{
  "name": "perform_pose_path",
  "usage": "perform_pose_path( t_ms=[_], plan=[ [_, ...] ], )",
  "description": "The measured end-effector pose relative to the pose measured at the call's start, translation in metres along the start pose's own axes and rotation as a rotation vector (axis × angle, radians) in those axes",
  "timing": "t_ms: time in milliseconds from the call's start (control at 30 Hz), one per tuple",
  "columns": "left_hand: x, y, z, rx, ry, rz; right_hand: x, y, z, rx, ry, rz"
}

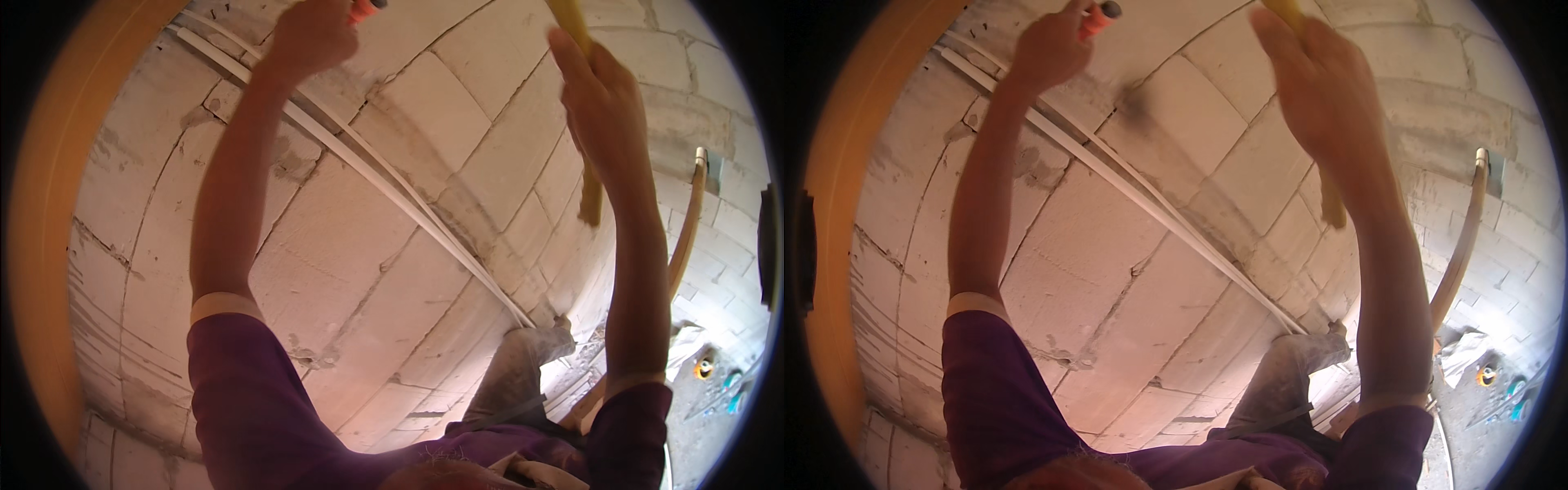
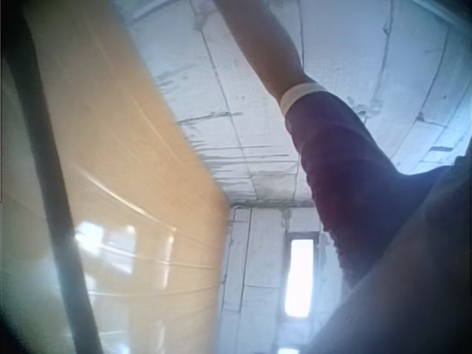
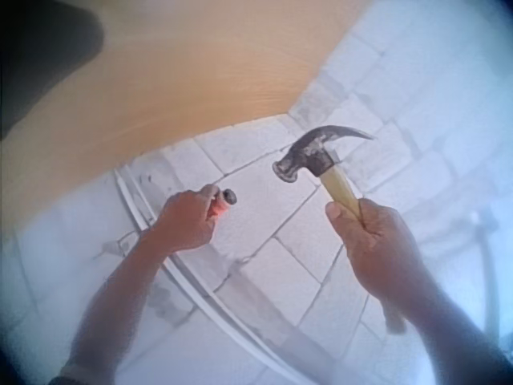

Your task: The person uses a hammer and a chisel to chip away at the mortar joints of a white tiled wall. They are working on a horizontal line, likely to create a channel for a white pipe that is already partially installed along the wall.

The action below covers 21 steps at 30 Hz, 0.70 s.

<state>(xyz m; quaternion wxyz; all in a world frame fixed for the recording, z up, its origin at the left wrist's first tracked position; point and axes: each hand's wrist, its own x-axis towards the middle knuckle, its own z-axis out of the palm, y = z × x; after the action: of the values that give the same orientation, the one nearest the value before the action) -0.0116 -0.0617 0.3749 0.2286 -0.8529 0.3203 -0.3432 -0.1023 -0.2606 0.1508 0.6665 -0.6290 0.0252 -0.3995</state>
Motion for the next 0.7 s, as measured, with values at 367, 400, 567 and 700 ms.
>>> perform_pose_path(
  t_ms=[367, 400, 567, 700],
  plan=[
    [-0.005, -0.024, 0.110, 0.127, 0.163, 0.339, -0.146, 0.089, -0.086, 0.321, -0.066, 0.567],
    [-0.007, -0.026, 0.109, 0.106, 0.154, 0.349, -0.156, 0.098, -0.089, 0.323, -0.091, 0.621],
    [-0.031, 0.033, 0.094, -0.022, 0.026, 0.236, -0.197, 0.163, -0.117, -0.170, -0.246, 0.540],
    [-0.077, 0.068, 0.054, -0.041, 0.056, 0.357, -0.217, 0.193, -0.130, -0.278, -0.319, 0.631]
  ],
)
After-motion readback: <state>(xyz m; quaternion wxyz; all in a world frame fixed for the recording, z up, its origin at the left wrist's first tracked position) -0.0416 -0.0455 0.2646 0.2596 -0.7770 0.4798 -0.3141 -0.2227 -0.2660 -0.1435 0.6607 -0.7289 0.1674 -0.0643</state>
